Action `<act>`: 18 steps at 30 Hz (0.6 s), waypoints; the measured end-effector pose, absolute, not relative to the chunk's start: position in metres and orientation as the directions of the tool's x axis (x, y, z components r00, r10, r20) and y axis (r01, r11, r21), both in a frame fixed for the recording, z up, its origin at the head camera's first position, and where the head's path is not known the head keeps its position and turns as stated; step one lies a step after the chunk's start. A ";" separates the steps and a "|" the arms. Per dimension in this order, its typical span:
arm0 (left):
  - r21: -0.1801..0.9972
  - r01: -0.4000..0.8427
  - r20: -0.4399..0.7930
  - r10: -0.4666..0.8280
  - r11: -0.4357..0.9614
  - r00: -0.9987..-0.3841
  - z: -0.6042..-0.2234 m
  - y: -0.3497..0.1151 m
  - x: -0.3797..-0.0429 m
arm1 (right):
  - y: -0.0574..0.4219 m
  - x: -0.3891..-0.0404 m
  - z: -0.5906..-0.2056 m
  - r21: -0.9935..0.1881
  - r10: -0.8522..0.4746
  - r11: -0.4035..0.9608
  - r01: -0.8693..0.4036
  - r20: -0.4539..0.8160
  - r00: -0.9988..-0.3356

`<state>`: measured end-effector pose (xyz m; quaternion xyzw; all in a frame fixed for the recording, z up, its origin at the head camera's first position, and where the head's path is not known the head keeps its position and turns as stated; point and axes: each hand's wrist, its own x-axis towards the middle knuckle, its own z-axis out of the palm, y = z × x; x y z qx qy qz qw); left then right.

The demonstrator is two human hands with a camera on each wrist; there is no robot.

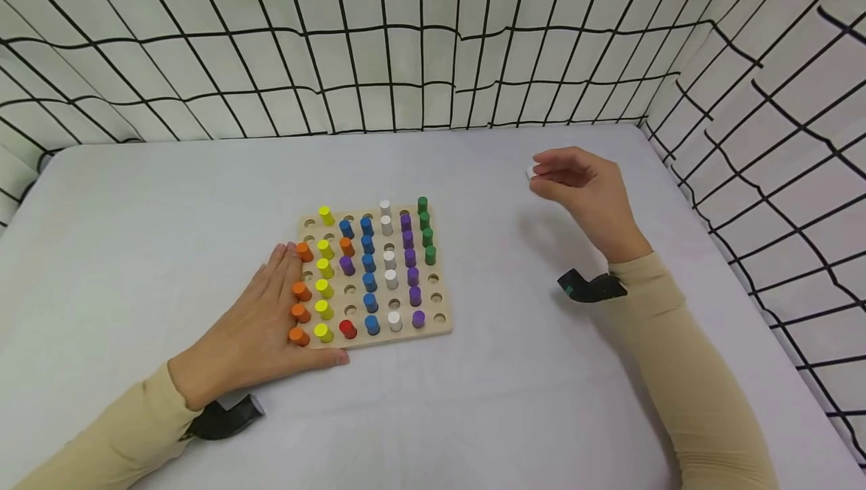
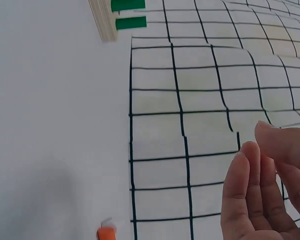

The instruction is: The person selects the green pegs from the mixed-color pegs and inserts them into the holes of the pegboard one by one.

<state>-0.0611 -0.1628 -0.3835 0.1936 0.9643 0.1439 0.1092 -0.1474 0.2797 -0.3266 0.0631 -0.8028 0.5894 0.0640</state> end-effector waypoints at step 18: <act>0.320 0.331 -0.166 0.397 0.888 -0.903 -0.383 -0.164 -0.060 | 0.373 -0.148 -0.340 -0.910 0.287 0.409 0.072 0.053 -0.957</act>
